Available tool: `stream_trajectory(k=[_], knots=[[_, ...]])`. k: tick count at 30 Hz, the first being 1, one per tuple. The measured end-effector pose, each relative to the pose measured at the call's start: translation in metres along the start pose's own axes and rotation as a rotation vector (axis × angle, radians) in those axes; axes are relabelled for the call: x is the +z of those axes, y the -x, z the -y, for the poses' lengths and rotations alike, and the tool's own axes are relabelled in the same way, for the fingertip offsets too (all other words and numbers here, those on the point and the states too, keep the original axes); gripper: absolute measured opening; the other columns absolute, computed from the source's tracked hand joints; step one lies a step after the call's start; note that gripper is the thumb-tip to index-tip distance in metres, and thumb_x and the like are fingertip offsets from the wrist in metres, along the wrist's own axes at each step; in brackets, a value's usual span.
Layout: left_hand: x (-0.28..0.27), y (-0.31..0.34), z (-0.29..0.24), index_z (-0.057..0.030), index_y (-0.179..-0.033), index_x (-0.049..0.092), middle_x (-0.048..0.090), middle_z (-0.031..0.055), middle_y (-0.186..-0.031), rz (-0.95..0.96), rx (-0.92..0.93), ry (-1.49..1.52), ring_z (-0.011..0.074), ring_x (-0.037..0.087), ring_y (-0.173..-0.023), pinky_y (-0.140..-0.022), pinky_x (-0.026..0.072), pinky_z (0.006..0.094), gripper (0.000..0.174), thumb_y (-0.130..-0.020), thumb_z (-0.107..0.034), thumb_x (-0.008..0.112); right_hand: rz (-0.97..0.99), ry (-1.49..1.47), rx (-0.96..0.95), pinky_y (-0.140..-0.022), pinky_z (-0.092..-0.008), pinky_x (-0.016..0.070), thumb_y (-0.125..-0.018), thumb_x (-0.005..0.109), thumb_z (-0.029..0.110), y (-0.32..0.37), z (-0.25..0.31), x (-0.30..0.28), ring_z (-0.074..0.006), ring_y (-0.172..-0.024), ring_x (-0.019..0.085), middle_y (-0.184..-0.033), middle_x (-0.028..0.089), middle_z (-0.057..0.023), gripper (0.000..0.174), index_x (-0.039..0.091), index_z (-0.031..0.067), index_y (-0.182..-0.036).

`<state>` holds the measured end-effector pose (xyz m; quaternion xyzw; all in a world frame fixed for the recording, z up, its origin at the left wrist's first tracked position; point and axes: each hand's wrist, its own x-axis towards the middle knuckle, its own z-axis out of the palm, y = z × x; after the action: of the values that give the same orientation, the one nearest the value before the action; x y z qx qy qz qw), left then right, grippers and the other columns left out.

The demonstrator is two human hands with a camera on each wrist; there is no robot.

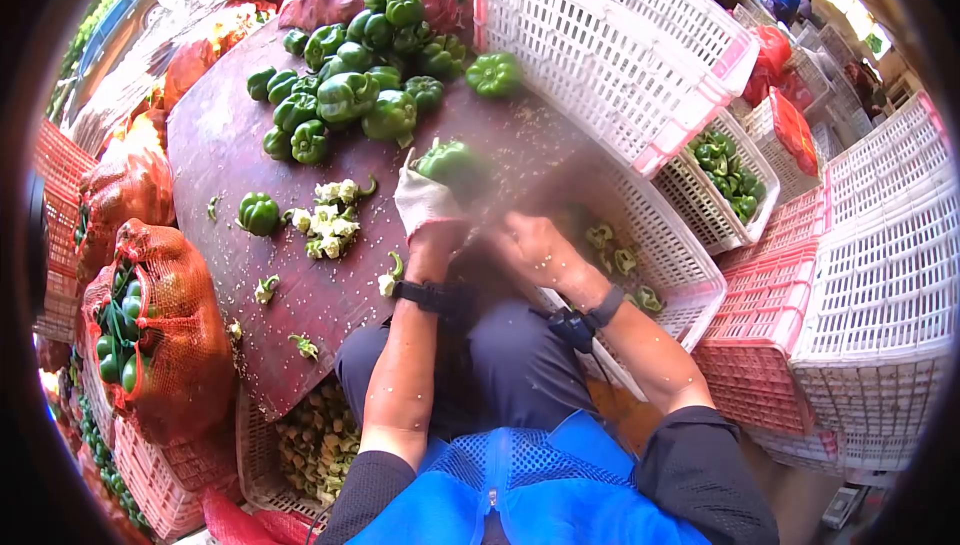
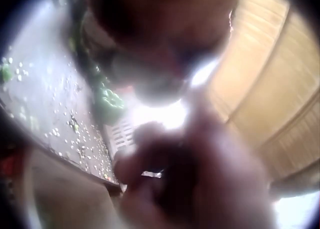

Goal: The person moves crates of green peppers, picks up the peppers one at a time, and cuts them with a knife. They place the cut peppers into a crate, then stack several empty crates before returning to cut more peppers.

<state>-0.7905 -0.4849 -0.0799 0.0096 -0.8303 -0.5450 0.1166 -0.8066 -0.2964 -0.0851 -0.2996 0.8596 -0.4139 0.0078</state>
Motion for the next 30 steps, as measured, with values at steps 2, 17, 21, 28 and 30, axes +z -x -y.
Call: stream_trajectory(k=[2,17,21,28,30], knots=[[-0.005,-0.004,-0.003,-0.0048,-0.13,0.055,0.066,0.0141,-0.113,-0.033,0.007,0.029,0.0293,0.064,-0.104,-0.099,0.0493,0.0372,0.059,-0.078,-0.025,0.074,0.224,0.096,0.019,-0.066,-0.0428,0.05,-0.095,0.064,0.025,0.011,-0.011,-0.012,-0.0413,-0.074,0.064,-0.08,0.064,-0.0249,0.025,0.065,-0.0007,-0.097],[0.02,-0.021,-0.014,-0.0057,-0.126,0.058,0.061,0.0153,-0.122,-0.205,0.203,-0.123,0.0287,0.065,-0.106,-0.092,0.0534,0.0353,0.056,-0.073,-0.01,0.075,-0.044,-0.327,-0.044,-0.096,-0.0303,0.0495,-0.083,0.08,0.022,-0.041,0.018,-0.029,-0.0137,-0.111,0.06,-0.123,0.064,-0.0089,0.062,0.055,0.0025,-0.136],[0.02,-0.018,-0.011,-0.0035,-0.124,0.059,0.063,0.0143,-0.12,-0.202,0.246,-0.061,0.0275,0.065,-0.106,-0.092,0.0531,0.0341,0.052,-0.074,-0.005,0.074,-0.096,-0.297,-0.067,-0.092,-0.0276,0.0508,-0.083,0.078,0.016,-0.037,0.028,-0.032,-0.0119,-0.104,0.061,-0.117,0.067,-0.0064,0.052,0.06,0.002,-0.13],[0.004,-0.011,-0.025,-0.0003,-0.118,0.062,0.069,0.0117,-0.108,-0.048,0.117,-0.048,0.0217,0.068,-0.097,-0.089,0.0545,0.0331,0.044,-0.076,-0.007,0.075,-0.002,-0.592,0.078,-0.087,-0.0235,0.0514,-0.084,0.076,0.007,-0.033,0.028,-0.028,-0.0075,-0.099,0.062,-0.11,0.07,-0.0055,0.043,0.064,0.0008,-0.125],[0.005,-0.013,-0.025,-0.0011,-0.116,0.064,0.07,0.0111,-0.105,-0.076,0.226,-0.266,0.0203,0.068,-0.096,-0.088,0.0548,0.0334,0.041,-0.077,-0.008,0.074,-0.026,-0.604,0.05,-0.078,-0.0217,0.0517,-0.084,0.076,0.009,-0.032,0.022,-0.025,-0.0061,-0.09,0.062,-0.104,0.07,-0.0045,0.043,0.065,0.0015,-0.124]])
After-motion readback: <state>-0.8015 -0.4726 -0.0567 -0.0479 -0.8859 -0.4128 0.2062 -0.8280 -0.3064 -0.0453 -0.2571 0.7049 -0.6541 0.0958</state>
